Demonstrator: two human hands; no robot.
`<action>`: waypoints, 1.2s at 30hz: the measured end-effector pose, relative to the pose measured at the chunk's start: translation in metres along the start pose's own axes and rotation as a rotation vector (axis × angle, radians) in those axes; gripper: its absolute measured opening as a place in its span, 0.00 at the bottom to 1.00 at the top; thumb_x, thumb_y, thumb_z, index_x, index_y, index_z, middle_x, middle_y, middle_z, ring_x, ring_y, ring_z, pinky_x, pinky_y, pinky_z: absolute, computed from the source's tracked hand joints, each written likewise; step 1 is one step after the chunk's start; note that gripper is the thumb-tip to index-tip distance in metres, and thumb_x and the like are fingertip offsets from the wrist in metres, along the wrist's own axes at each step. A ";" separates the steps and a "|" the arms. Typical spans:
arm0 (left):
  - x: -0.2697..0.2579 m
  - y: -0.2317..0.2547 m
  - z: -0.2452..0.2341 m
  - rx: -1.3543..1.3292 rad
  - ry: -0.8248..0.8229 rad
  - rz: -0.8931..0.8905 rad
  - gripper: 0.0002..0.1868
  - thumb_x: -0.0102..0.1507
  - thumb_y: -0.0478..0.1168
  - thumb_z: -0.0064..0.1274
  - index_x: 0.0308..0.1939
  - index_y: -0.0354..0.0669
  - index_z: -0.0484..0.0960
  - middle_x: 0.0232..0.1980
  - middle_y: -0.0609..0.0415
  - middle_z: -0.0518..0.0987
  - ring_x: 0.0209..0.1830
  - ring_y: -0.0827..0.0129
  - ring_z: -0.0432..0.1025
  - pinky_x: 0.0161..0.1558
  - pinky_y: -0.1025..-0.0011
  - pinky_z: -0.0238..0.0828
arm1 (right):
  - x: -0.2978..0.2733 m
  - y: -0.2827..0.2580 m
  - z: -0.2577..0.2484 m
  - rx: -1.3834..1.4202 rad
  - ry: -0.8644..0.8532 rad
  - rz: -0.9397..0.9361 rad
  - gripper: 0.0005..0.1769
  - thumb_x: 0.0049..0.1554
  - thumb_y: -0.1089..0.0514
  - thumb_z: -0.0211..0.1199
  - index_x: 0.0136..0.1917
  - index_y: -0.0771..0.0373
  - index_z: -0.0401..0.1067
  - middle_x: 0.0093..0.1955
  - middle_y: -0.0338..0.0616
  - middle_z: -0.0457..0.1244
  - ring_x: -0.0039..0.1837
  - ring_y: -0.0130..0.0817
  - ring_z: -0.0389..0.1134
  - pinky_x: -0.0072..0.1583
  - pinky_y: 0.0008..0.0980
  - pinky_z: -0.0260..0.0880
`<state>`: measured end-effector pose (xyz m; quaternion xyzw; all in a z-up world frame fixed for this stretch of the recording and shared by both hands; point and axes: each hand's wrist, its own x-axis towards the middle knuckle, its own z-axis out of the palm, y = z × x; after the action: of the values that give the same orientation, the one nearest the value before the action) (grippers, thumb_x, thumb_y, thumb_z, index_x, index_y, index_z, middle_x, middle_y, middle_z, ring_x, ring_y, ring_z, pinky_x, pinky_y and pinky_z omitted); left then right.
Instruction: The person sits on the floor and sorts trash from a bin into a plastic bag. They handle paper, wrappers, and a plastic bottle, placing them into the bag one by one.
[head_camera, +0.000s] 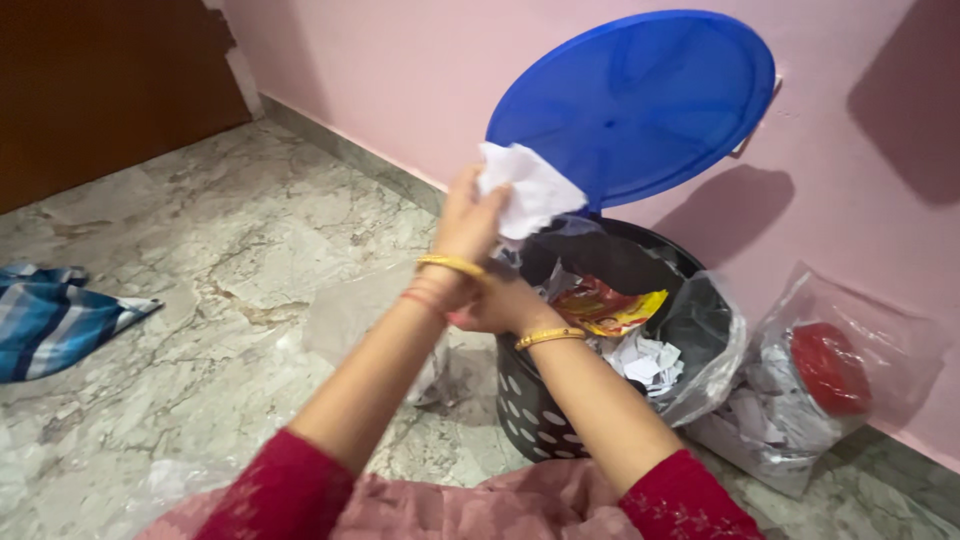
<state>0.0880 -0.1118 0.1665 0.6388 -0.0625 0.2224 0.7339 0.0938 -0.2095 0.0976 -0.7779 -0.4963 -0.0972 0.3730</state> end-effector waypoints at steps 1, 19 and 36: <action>-0.005 0.011 -0.017 0.012 0.000 0.061 0.18 0.65 0.36 0.51 0.59 0.36 0.74 0.49 0.50 0.82 0.42 0.72 0.79 0.42 0.74 0.79 | 0.004 -0.004 -0.002 -0.088 -0.102 0.054 0.18 0.46 0.47 0.69 0.46 0.58 0.77 0.41 0.46 0.71 0.44 0.42 0.74 0.47 0.37 0.72; -0.083 0.055 -0.157 1.190 -0.037 0.033 0.10 0.53 0.44 0.66 0.35 0.45 0.89 0.30 0.48 0.84 0.28 0.60 0.80 0.36 0.65 0.77 | 0.012 -0.042 -0.019 -0.074 -0.176 0.083 0.11 0.45 0.54 0.63 0.41 0.56 0.81 0.33 0.43 0.71 0.37 0.39 0.74 0.42 0.35 0.72; -0.069 -0.013 -0.146 1.675 -0.483 -0.180 0.11 0.61 0.37 0.56 0.46 0.47 0.88 0.43 0.38 0.84 0.46 0.46 0.79 0.50 0.54 0.78 | 0.014 -0.042 -0.019 -0.080 -0.194 0.095 0.13 0.44 0.54 0.63 0.42 0.56 0.82 0.34 0.44 0.71 0.38 0.39 0.74 0.43 0.34 0.72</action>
<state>0.0036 0.0112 0.1030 0.9998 0.0183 -0.0051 0.0051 0.0692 -0.2034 0.1388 -0.8205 -0.4885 -0.0235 0.2961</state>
